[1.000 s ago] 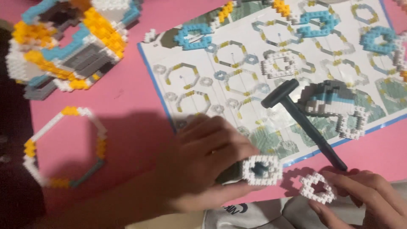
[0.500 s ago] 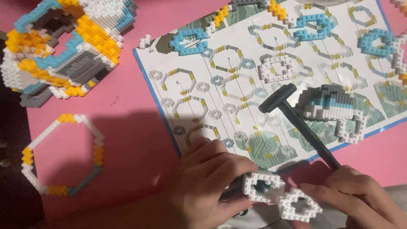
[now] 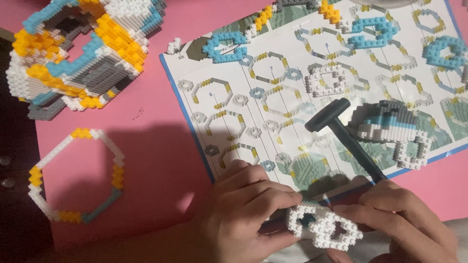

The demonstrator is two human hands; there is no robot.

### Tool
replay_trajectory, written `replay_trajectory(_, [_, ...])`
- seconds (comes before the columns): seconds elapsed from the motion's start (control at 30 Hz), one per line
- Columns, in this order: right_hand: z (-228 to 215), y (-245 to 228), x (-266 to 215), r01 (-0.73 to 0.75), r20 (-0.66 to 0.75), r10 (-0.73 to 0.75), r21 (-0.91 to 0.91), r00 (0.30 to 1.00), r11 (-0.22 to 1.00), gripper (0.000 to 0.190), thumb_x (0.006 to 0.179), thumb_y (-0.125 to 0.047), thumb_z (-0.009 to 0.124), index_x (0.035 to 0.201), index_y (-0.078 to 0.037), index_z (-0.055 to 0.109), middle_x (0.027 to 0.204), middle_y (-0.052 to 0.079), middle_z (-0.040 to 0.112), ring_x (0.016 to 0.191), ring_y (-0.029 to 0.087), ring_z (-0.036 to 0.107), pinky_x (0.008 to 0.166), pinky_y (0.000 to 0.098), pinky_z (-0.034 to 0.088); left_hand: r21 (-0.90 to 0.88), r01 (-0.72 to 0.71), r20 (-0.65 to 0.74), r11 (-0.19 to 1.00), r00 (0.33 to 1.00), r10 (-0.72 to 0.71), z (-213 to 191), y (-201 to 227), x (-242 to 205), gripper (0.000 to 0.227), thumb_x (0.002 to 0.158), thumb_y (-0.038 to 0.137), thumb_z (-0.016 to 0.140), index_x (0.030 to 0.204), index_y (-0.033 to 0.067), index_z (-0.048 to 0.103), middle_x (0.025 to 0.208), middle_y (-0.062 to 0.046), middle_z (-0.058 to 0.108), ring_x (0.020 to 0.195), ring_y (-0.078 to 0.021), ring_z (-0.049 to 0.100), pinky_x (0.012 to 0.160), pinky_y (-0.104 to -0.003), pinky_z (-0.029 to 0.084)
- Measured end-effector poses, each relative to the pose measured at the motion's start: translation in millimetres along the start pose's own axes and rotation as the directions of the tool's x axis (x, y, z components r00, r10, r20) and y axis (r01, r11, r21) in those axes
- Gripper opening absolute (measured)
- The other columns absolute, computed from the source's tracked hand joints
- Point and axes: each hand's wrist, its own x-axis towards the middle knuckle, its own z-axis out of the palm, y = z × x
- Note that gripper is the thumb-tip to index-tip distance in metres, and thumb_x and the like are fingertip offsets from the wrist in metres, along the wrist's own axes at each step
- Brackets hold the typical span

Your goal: Assembling a 3D model using plastic connector blocks and a toy hammer according to instructions.

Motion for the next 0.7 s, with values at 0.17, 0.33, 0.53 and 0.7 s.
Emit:
replay_trajectory(0.17, [3.6, -4.8, 7.5, 0.028, 0.018, -0.028, -0.002, 0.999, 1.0, 0.054, 0.044, -0.031, 0.102, 0.088, -0.007, 0.081, 0.077, 0.002, 0.067, 0.071, 0.012, 0.071, 0.072, 0.0258, 0.063, -0.021, -0.04, -0.011, 0.999, 0.999, 0.039, 4.4, -4.7, -2.0, 0.053, 0.064, 0.008, 0.103, 0.102, 0.007, 0.067, 0.097, -0.004, 0.075, 0.084, -0.0174, 0.061, 0.088, -0.04, 0.05])
replay_trajectory(0.33, [10.8, -20.6, 15.5, 0.025, -0.016, -0.024, 0.064, 1.0, 0.998, 0.053, 0.044, -0.029, 0.1, 0.086, -0.005, 0.08, 0.084, 0.006, 0.069, 0.071, 0.013, 0.07, 0.072, 0.0258, 0.061, -0.014, 0.007, 0.018, 1.0, 1.0, -0.007, -1.5, 0.3, 2.6, 0.051, 0.063, 0.007, 0.103, 0.1, 0.0055, 0.068, 0.1, -0.005, 0.078, 0.086, -0.0181, 0.062, 0.092, -0.041, 0.052])
replay_trajectory(0.53, [15.5, -31.1, 21.8, 0.025, -0.023, -0.024, 0.034, 0.999, 0.999, 0.052, 0.041, -0.033, 0.101, 0.081, -0.007, 0.078, 0.084, 0.005, 0.074, 0.076, 0.014, 0.072, 0.069, 0.0255, 0.058, -0.021, 0.055, 0.03, 0.998, 0.998, -0.055, -1.1, 2.4, 2.1, 0.052, 0.061, 0.005, 0.101, 0.101, 0.0069, 0.069, 0.098, -0.003, 0.075, 0.088, -0.0179, 0.063, 0.093, -0.042, 0.052])
replay_trajectory(0.7, [13.9, -25.3, 22.3, 0.05, 0.008, -0.051, 0.068, 0.999, 0.996, 0.052, 0.044, -0.03, 0.1, 0.086, -0.008, 0.079, 0.087, 0.004, 0.073, 0.072, 0.012, 0.069, 0.067, 0.0237, 0.057, -0.019, 0.015, -0.038, 1.0, 0.999, -0.016, 4.3, -0.1, 1.2, 0.055, 0.053, 0.003, 0.099, 0.099, 0.0065, 0.069, 0.097, -0.003, 0.077, 0.084, -0.0178, 0.063, 0.091, -0.04, 0.05])
